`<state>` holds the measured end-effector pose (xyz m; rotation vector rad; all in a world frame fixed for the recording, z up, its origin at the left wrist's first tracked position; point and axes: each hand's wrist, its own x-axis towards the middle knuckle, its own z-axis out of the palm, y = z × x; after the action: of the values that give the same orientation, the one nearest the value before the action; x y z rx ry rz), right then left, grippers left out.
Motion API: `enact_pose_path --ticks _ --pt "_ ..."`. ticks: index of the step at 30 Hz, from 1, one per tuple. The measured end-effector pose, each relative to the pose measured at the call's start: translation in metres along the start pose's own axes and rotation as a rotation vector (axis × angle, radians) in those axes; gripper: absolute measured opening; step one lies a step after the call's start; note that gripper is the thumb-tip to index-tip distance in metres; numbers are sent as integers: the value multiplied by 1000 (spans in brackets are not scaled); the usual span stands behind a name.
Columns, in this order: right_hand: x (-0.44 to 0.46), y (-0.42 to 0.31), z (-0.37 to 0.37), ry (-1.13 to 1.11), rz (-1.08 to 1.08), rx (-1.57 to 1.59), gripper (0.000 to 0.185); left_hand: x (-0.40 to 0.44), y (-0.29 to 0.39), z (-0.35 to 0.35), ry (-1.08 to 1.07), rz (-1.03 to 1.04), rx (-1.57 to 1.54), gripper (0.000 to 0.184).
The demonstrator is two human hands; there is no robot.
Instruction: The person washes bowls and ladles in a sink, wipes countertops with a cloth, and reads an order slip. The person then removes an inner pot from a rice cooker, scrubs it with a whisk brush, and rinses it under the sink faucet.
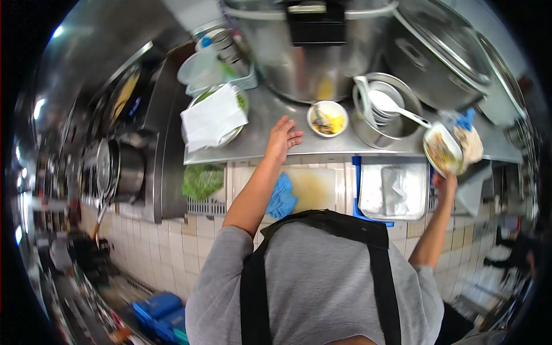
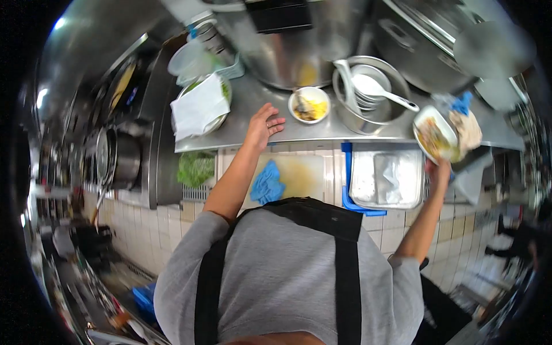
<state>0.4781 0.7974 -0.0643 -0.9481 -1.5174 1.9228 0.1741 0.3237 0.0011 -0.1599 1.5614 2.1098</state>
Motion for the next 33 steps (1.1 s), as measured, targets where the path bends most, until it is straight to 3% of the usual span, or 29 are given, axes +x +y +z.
enact_pose_path --ticks 2,6,9,14,16,18,22,29,33 --pt "-65 -33 15 143 -42 -84 29 -15 -8 -42 121 67 -188 45" --pt "-142 -66 5 93 83 -277 39 -48 5 -103 375 291 -528 37" --pt "-177 -77 33 -10 134 -328 39 -54 25 -126 404 357 -639 36" --pt "-202 -78 148 -288 221 -323 45 -30 41 -157 400 257 -575 32" --pt "-199 -50 195 -395 134 -283 47 -25 47 -167 398 250 -548 30" --pt "-203 -51 258 -585 223 -292 49 -30 54 -175 402 265 -501 30" --pt "-197 -12 363 -750 180 -317 48 -41 70 -203 406 236 -475 36" --pt "-158 41 481 -724 238 -342 47 -34 81 -254 308 205 -373 45" --pt "-151 32 492 -812 300 -233 46 -43 85 -253 237 170 -289 45"
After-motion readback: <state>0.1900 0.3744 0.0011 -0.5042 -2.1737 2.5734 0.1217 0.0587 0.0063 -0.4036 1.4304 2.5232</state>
